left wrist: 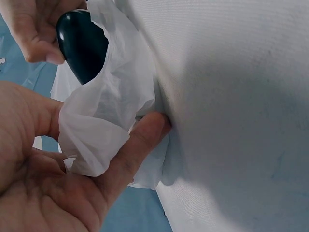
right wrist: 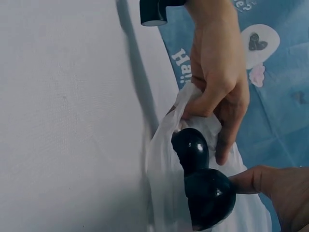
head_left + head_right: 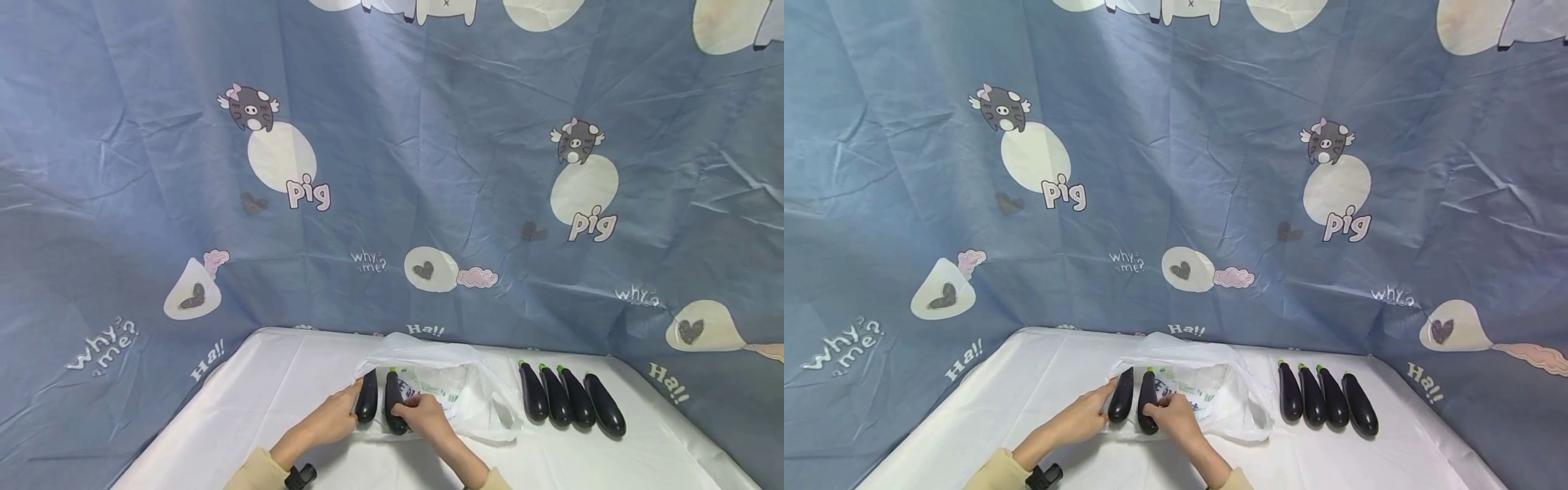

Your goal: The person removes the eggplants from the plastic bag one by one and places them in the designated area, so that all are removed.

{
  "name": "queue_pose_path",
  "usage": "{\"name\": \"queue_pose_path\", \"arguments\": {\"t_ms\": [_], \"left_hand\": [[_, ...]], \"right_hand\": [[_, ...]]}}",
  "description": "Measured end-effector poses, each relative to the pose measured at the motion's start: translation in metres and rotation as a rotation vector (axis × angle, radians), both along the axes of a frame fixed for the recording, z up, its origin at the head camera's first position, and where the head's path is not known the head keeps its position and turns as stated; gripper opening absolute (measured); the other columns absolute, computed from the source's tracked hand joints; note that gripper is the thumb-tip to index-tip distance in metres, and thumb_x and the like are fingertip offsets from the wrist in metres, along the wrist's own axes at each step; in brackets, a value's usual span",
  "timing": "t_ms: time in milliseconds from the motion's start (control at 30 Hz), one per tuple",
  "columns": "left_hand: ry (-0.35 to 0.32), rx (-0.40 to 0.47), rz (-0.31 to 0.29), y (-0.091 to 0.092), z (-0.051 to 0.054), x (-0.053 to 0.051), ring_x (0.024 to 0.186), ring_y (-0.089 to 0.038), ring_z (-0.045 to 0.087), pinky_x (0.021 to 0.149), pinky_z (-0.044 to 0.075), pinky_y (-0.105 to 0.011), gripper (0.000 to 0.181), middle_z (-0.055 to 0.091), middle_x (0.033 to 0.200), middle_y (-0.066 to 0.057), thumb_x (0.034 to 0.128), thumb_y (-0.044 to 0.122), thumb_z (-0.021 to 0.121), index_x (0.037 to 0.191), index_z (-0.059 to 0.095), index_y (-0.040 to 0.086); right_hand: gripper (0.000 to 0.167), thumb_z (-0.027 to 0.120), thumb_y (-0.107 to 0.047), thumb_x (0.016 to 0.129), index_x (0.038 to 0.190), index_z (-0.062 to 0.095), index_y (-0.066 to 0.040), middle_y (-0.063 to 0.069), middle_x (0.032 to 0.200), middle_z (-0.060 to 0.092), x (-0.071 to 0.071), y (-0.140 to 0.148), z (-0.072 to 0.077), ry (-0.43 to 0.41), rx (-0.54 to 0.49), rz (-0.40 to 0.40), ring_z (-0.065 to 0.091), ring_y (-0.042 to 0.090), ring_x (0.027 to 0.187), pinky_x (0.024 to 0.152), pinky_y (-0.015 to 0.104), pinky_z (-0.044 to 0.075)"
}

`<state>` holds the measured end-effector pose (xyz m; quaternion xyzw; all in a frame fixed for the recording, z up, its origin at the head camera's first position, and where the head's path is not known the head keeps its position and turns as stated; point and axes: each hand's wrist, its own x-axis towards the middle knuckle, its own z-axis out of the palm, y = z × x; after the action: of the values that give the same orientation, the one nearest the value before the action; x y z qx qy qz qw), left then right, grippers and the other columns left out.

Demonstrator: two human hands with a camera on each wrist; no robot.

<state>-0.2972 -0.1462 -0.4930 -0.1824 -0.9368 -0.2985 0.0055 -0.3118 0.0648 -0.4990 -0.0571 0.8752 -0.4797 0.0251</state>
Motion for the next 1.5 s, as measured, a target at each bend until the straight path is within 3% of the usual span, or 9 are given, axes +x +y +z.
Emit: {"name": "queue_pose_path", "arguments": {"t_ms": [400,867,1033,1500], "left_hand": [[0.007,0.016,0.006,0.002,-0.002,-0.002,0.138,-0.041,0.038,0.114,0.031,-0.055,0.074,0.038,0.150,-0.025,0.0741,-0.005,0.048,0.146,0.032,-0.009],[0.015,0.016,-0.011,0.002,-0.003,-0.001,0.137,-0.042,0.039,0.112,0.033,-0.056,0.074,0.038,0.148,-0.028,0.0730,-0.007,0.047,0.145,0.031,-0.012],[0.022,0.014,-0.007,0.002,-0.002,0.000,0.137,-0.043,0.038,0.113,0.032,-0.056,0.074,0.038,0.147,-0.029,0.0726,-0.007,0.047,0.145,0.031,-0.012],[0.019,0.012,0.003,0.002,-0.001,0.001,0.137,-0.043,0.038,0.113,0.032,-0.056,0.073,0.038,0.147,-0.030,0.0737,-0.007,0.048,0.145,0.031,-0.012]], "right_hand": [[0.028,0.067,-0.023,0.075,0.089,0.073,0.001,0.002,0.077,0.068,0.013,0.018,0.001,-0.042,-0.093,0.039,0.058,0.010,0.069,0.060,0.023,0.051],[0.035,0.067,-0.025,0.077,0.100,0.072,0.001,0.008,0.094,0.073,0.024,0.039,0.007,-0.054,-0.046,0.029,0.065,0.016,0.088,0.075,0.034,0.057],[0.038,0.067,-0.024,0.078,0.106,0.070,0.002,0.009,0.098,0.072,0.028,0.045,0.009,-0.097,-0.060,0.028,0.065,0.017,0.091,0.079,0.036,0.057],[0.039,0.067,-0.024,0.079,0.107,0.070,0.002,0.007,0.097,0.072,0.044,0.058,0.021,-0.067,-0.047,0.083,0.066,0.016,0.090,0.077,0.034,0.056]]}}
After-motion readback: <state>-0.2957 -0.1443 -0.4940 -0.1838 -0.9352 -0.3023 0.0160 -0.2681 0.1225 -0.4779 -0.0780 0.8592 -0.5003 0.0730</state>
